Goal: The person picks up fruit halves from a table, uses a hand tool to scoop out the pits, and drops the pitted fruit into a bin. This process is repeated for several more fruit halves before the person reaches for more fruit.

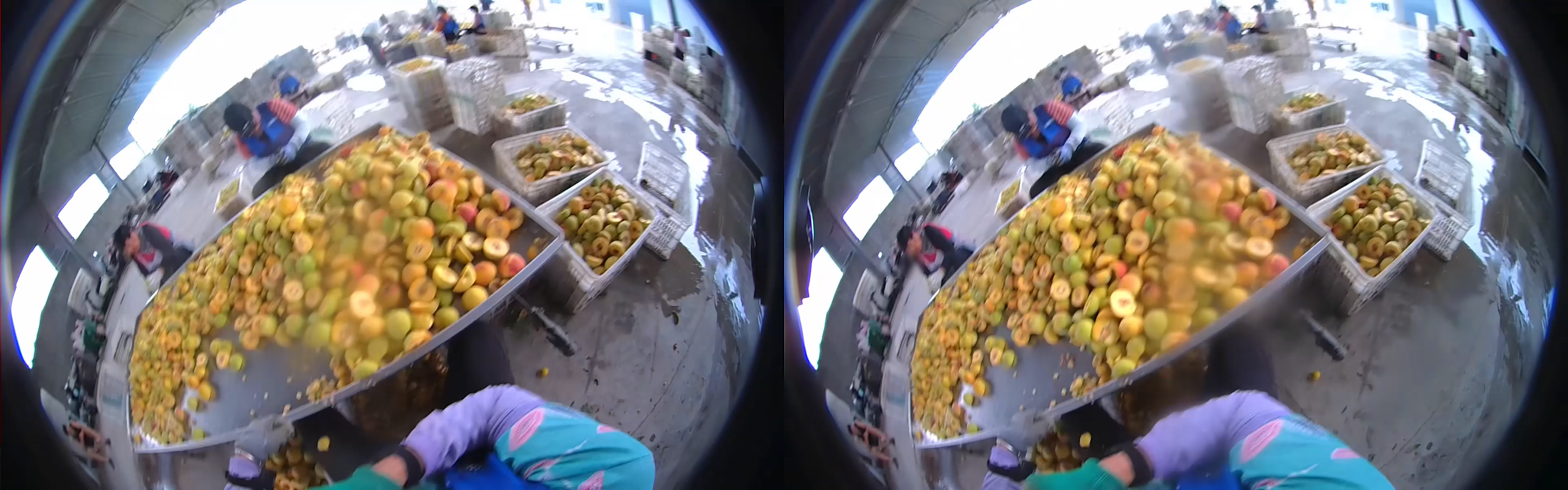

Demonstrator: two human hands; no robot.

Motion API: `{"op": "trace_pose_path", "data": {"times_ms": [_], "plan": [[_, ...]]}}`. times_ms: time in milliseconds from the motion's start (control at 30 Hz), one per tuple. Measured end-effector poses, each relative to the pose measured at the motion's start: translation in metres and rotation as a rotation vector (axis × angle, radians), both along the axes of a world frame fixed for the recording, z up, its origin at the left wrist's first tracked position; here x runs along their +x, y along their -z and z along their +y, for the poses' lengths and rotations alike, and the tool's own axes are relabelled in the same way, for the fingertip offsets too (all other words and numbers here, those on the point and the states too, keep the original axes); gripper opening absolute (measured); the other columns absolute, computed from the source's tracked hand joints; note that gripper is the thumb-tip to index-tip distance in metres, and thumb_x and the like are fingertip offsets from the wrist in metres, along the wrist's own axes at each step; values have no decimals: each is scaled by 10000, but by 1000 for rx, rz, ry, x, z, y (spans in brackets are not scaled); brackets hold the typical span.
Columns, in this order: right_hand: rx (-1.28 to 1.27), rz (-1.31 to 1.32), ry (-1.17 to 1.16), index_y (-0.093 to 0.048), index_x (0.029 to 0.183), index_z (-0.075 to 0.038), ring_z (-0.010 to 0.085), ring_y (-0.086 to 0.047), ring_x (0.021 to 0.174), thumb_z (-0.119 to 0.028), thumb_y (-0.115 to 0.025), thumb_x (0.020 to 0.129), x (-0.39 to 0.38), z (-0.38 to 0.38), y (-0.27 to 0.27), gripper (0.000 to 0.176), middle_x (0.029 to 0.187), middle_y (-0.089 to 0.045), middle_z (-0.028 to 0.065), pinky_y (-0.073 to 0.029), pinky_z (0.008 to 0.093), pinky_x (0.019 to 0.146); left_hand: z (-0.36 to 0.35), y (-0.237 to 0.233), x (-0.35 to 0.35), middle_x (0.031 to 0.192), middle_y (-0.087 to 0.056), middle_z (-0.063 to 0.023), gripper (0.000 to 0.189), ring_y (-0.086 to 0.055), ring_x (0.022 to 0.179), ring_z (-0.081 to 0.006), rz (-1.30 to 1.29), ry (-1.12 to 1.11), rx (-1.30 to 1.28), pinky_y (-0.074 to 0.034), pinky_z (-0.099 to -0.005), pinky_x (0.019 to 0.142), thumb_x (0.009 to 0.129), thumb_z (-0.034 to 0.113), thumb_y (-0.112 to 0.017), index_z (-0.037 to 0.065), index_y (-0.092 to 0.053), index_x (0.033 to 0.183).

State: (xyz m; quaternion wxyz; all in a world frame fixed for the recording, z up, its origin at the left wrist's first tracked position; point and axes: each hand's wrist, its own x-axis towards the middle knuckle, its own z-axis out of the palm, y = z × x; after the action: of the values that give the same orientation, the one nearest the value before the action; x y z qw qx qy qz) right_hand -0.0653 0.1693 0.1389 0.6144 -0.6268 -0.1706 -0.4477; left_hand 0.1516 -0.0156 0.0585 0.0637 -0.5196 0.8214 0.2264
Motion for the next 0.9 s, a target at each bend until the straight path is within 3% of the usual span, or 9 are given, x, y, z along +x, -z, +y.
{"op": "trace_pose_path", "data": {"times_ms": [33,67,100,200,400,467,567,767,900], "plan": [[-70,48,135,-530,734,-63,155,-420,608,-187,-724,828,-18,-4,9,249,664,-471,46,-376,338,560,-11,3,0,766,-681,-107,275,-659,702,-228,-147,24,33,-520,-372,692,836,323,-607,86,-705,936],[-13,87,125,-541,880,-24,162,-498,697,-168,-722,816,-23,-5,27,240,813,-555,58,-431,339,630,-27,37,24,860,-673,-127,237,-652,757,-290,119,576,-515,-514,-420,650,816,259,-626,96,-683,978],[45,124,115,-553,1027,16,169,-576,785,-149,-720,804,-28,-5,45,323,962,-639,70,-486,340,699,-33,26,9,933,-654,-136,323,-637,822,-333,-297,783,-461,-514,-426,653,771,212,-644,97,-654,1072],[155,282,-32,-559,888,-50,92,-492,675,-53,-666,786,-39,9,66,149,747,-569,28,-435,299,596,-10,-20,-46,849,-683,-105,223,-643,793,-185,431,-57,-9,-525,-351,702,813,204,-660,61,-692,981],[613,421,74,-610,1023,-57,60,-566,605,-158,-696,851,-63,-32,79,217,765,-604,-8,-464,213,518,-158,-17,-86,859,-699,-114,314,-668,800,-223,-130,257,-294,-519,-357,738,821,335,-592,58,-695,928],[1154,311,271,-565,1103,-27,97,-581,598,-183,-664,876,-65,-52,97,293,794,-616,21,-486,231,528,-209,-8,-116,891,-694,-161,350,-672,857,-272,-139,66,-402,-514,-373,772,798,356,-601,45,-690,934],[1233,223,521,-519,1145,2,130,-609,663,-185,-585,924,-79,-73,121,297,870,-627,84,-514,248,547,-267,9,-164,964,-645,-267,439,-628,940,-404,201,47,-569,-490,-467,834,798,402,-560,4,-662,952],[1093,454,1006,-521,1104,-33,115,-573,625,-173,-616,899,-137,-138,94,266,814,-602,39,-466,251,536,-335,8,-258,1157,-580,-244,503,-563,1075,-380,345,121,-802,-446,-432,938,797,404,-589,29,-608,1133],[172,938,1653,-532,958,-39,367,-632,725,-258,-618,869,-221,-293,85,252,767,-620,193,-486,453,618,-376,8,-287,1208,-562,-253,547,-530,1148,-384,418,61,-801,-426,-419,981,818,407,-562,14,-584,1197]]}}
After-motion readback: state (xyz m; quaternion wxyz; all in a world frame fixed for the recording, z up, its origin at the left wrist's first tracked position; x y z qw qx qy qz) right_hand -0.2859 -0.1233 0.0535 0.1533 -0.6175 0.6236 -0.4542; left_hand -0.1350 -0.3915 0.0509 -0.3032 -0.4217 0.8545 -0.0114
